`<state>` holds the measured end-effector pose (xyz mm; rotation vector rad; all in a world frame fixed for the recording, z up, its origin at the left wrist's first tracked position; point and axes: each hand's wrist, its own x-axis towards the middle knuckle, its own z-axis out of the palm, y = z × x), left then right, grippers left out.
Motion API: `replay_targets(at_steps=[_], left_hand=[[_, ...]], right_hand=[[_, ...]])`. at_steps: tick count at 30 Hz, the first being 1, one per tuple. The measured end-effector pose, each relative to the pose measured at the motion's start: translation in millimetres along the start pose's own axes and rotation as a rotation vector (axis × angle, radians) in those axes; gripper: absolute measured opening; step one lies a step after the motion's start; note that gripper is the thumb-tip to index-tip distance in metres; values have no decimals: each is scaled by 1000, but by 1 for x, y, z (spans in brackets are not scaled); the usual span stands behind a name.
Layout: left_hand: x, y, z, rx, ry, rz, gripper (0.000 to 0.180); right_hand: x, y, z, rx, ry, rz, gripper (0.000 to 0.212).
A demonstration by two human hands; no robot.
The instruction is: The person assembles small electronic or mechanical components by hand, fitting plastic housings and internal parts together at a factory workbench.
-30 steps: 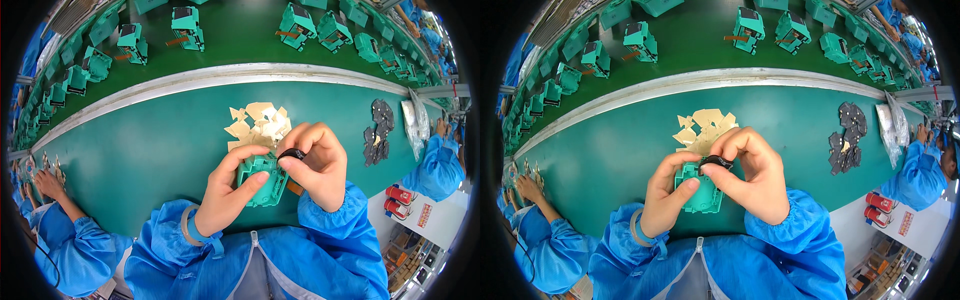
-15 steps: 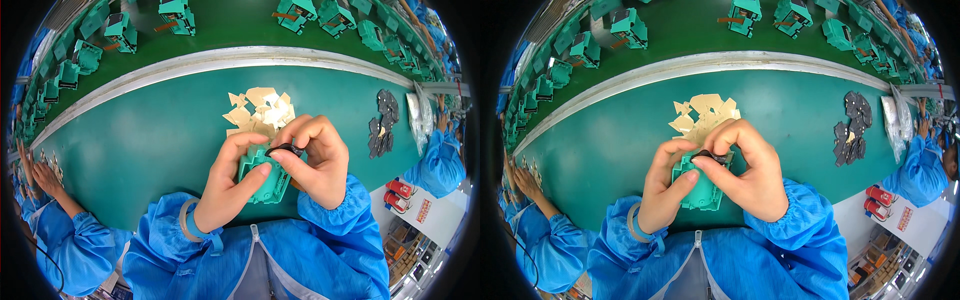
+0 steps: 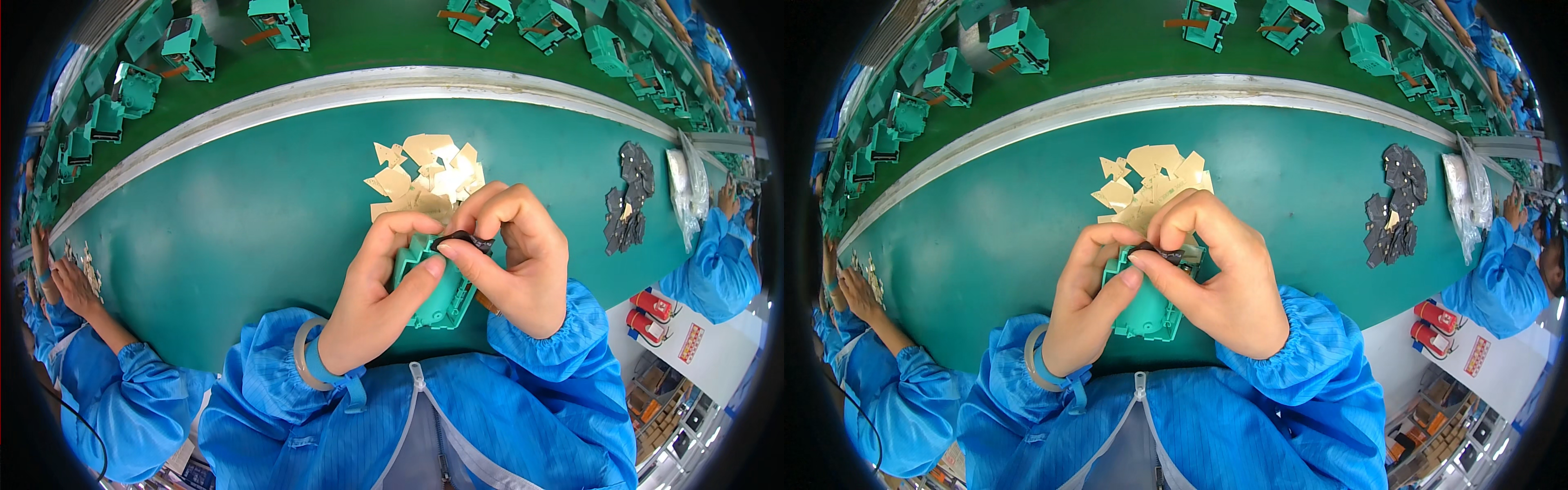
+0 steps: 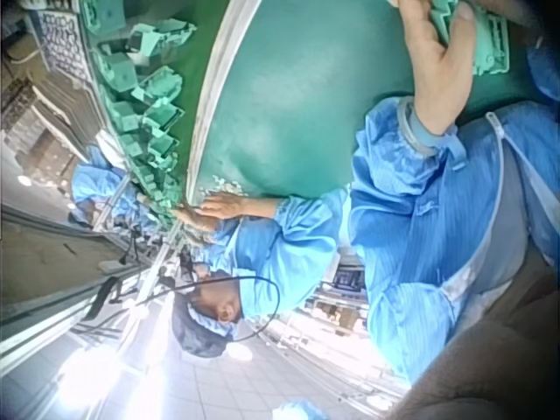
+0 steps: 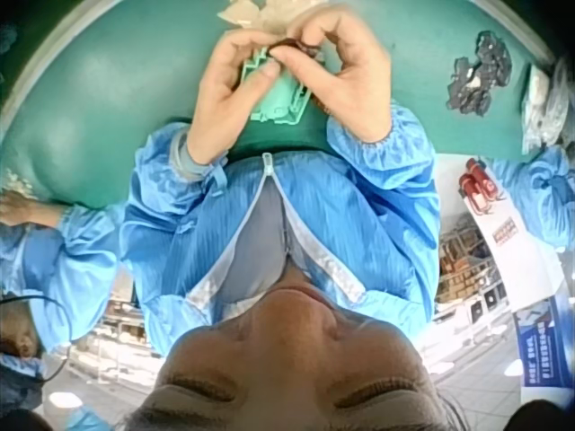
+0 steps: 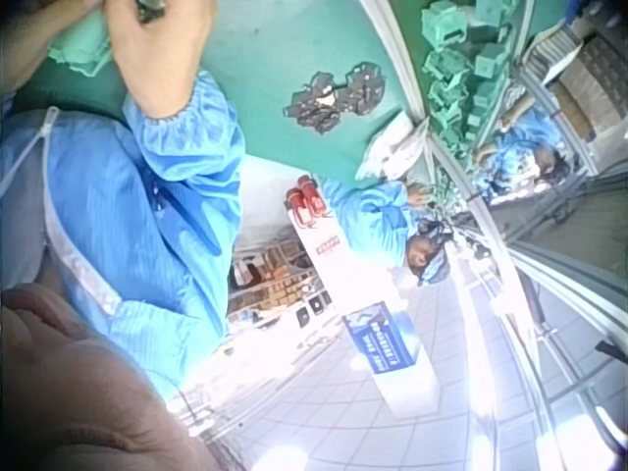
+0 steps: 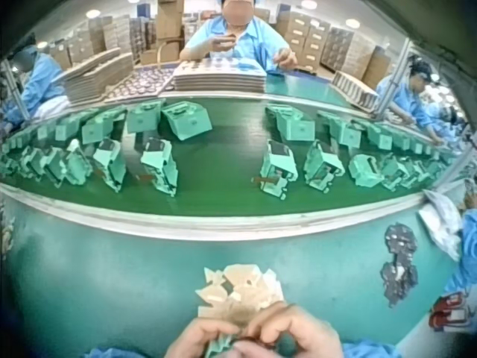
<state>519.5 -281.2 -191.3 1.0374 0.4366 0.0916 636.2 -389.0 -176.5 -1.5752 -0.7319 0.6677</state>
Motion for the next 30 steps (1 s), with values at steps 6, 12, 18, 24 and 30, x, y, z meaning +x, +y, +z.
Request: replay_targets(at_steps=[6,12,18,24,30], left_hand=[[2,-5,0,37,5,33,26],[3,-9,-1,93,15,63,22],[2,-12,-5,221,31,134,22],[1,-7,-9,278,-6,171,25],[-4,-8,-11,350,58,311,36]], right_hand=[[0,0,-1,-26,-1,-19,26],[0,0,1,-64,20,-49,26],[1,-1,-2,-118,2,-9,22],[5,-9,-9,1,-62,251,19],[1,-20,-6,-16,-102,112,20]])
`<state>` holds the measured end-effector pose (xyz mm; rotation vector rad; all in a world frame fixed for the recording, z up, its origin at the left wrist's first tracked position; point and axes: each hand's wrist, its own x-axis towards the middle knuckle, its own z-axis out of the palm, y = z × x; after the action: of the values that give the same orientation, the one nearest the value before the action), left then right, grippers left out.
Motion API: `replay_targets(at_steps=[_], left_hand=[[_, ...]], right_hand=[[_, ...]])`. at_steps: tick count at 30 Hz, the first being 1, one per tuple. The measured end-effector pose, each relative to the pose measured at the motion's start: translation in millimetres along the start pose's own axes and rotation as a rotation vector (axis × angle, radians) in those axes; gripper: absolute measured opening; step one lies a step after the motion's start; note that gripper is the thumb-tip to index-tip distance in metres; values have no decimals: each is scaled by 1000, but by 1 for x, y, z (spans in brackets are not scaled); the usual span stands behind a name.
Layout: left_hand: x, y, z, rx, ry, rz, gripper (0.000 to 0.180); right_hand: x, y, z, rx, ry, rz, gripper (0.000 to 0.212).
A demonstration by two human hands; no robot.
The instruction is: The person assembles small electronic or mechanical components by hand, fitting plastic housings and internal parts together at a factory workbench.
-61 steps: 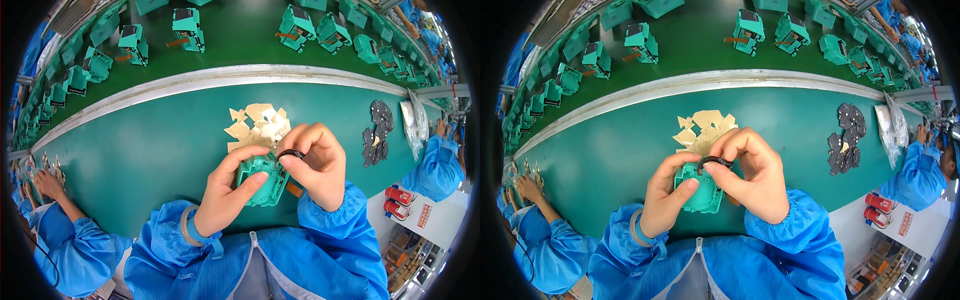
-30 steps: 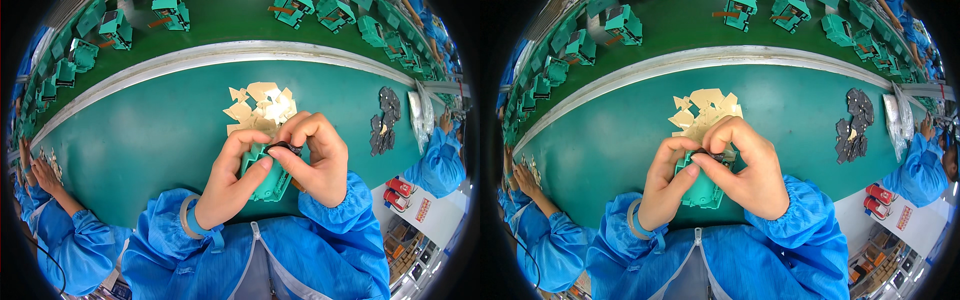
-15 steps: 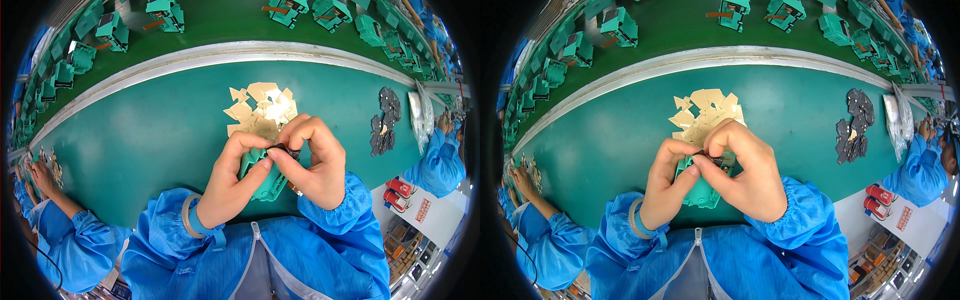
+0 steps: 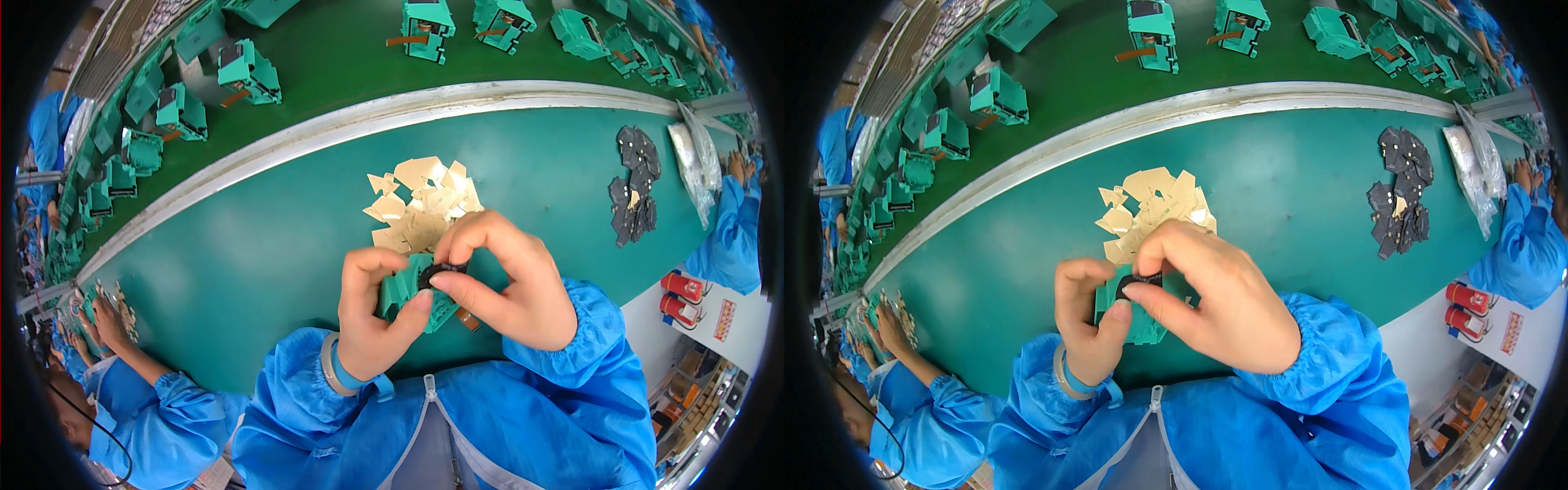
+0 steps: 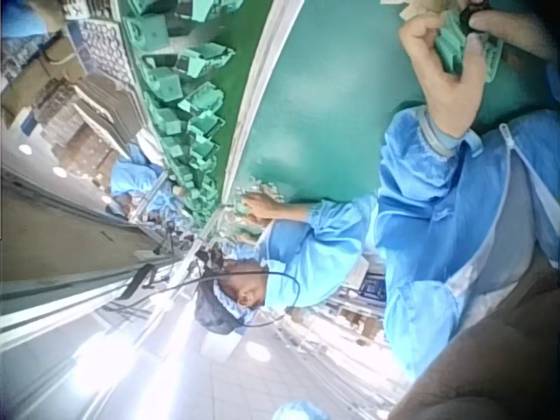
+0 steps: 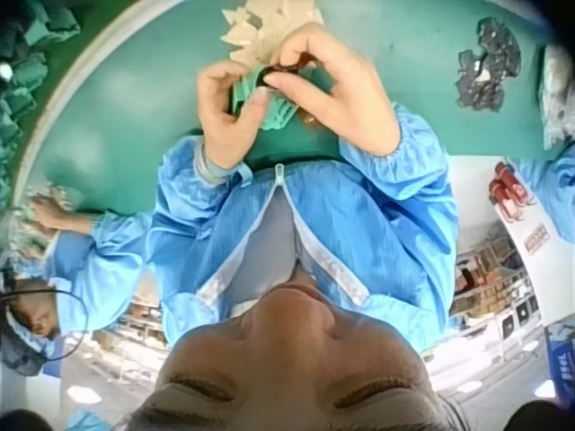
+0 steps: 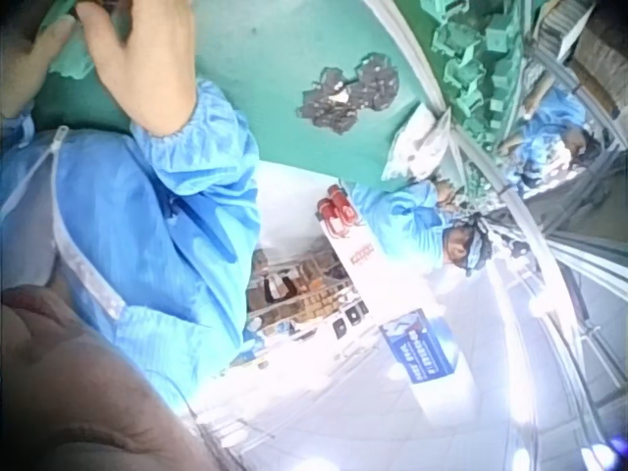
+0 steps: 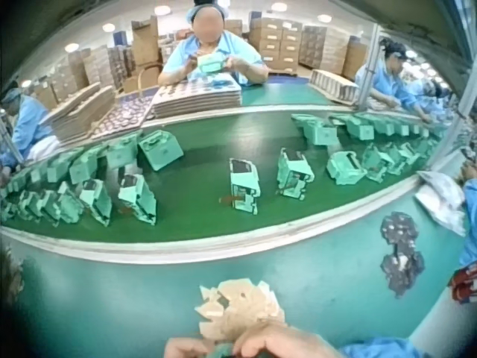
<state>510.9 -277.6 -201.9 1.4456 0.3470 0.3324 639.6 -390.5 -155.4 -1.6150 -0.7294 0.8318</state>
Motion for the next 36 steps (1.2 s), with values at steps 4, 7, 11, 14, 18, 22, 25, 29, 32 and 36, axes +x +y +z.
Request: replay_targets(at_steps=[4,7,11,14,18,22,25,29,32,36], left_hand=[[0,-4,-7,201,3,192,40],[0,-10,-13,234,4,285,44],[2,-11,-18,223,15,410,48],[2,-9,-21,327,-33,514,49],[3,-11,-19,300,16,525,49],[5,-6,-22,443,-78,552,51],[6,-7,-20,455,-48,568,51],[7,-7,-18,448,-58,570,51],[5,-7,-17,422,-52,532,51],[5,-7,-19,438,-65,529,53]], right_hand=[[-4,0,1,-189,20,-280,21],[-9,-5,4,-306,36,-382,21],[-18,-26,9,-58,244,24,17],[-13,-8,-2,-193,75,-287,20],[-7,-7,-7,50,-33,-196,22],[-6,-1,-7,48,-3,-168,22],[-4,-1,-7,95,-39,-105,22],[-3,-1,-8,78,-35,-93,22],[-5,-1,-7,65,-30,-91,22],[-4,4,-5,23,-24,-135,26]])
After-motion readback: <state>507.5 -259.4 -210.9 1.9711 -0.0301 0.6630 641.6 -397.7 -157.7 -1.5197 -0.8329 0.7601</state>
